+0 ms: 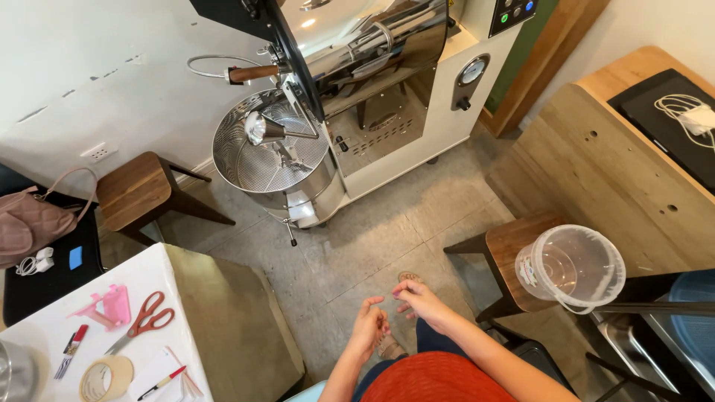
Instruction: Labeling roasted bean containers and loading green coffee beans into a roasting machine.
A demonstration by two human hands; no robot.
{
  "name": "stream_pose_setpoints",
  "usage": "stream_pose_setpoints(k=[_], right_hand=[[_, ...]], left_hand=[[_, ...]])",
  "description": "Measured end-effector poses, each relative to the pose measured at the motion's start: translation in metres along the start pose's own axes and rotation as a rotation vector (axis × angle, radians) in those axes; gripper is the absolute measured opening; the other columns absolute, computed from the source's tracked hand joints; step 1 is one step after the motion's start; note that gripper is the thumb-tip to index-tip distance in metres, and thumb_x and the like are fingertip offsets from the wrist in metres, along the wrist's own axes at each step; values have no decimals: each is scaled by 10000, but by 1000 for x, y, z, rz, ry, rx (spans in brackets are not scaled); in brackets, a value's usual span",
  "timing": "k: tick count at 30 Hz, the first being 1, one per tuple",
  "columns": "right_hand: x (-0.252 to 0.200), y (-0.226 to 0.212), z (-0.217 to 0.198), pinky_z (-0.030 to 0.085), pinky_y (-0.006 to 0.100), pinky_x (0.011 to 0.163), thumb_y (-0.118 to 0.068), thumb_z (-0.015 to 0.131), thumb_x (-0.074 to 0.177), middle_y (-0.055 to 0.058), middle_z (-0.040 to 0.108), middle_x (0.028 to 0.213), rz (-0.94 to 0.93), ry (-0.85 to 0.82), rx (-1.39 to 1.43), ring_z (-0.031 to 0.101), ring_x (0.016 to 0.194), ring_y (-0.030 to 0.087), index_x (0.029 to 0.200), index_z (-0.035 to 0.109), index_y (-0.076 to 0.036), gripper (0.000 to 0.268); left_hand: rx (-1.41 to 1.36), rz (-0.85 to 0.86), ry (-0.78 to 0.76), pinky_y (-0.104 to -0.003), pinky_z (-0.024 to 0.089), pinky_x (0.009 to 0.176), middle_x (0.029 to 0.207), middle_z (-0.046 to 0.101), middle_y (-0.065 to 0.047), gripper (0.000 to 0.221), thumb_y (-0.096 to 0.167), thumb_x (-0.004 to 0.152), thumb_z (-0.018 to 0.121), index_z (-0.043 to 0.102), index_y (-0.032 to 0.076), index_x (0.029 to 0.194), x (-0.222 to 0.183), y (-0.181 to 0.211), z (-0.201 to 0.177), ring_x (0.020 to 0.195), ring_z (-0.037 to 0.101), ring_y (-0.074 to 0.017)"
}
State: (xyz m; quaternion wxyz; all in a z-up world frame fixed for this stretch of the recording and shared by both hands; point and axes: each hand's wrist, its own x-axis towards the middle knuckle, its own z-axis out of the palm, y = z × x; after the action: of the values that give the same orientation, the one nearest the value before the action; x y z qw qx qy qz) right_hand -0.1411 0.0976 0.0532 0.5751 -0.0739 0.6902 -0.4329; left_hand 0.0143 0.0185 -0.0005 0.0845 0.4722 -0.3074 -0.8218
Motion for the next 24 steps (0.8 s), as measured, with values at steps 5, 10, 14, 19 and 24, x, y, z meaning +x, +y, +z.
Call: stream_pose_setpoints(k=[5,10,14,19,24], right_hand=[[-5,-5,13,479,242,606,-209,531,979,23,691,1122,5,-23,-42,695,811,144,1015,644,-175,124],[-4,-10,30,486,256,639,-210,553,964,0,694,1084,1,-58,-94,669,805,136,1030,651,-176,122],[-1,-11,43,479,252,650,-229,554,955,-20,709,1091,-6,-100,-141,688,806,129,1016,659,-193,126],[-5,-10,51,480,243,628,-235,546,957,2,683,1119,3,-141,-183,683,802,124,1026,653,-184,138],[-13,-13,53,470,239,629,-235,535,974,40,670,1185,34,-157,-197,684,800,125,1012,643,-185,124]], left_hand=[[-39,42,29,-321,422,549,708,464,-62,382,16,882,468,513,112,1248,-13,6,-7,540,438,-157],[-41,42,62,-324,435,563,676,459,-72,361,-11,890,476,540,96,1229,-24,-3,-13,549,454,-166],[-74,50,69,-319,449,556,670,457,-84,333,-20,918,474,554,94,1220,-23,-12,-30,540,469,-169],[-77,62,125,-316,421,543,705,481,-102,359,-33,877,462,582,77,1197,-25,-11,-44,556,461,-180],[-112,85,113,-345,443,543,701,479,-107,353,-49,880,451,570,59,1194,-25,-15,-45,555,452,-189]])
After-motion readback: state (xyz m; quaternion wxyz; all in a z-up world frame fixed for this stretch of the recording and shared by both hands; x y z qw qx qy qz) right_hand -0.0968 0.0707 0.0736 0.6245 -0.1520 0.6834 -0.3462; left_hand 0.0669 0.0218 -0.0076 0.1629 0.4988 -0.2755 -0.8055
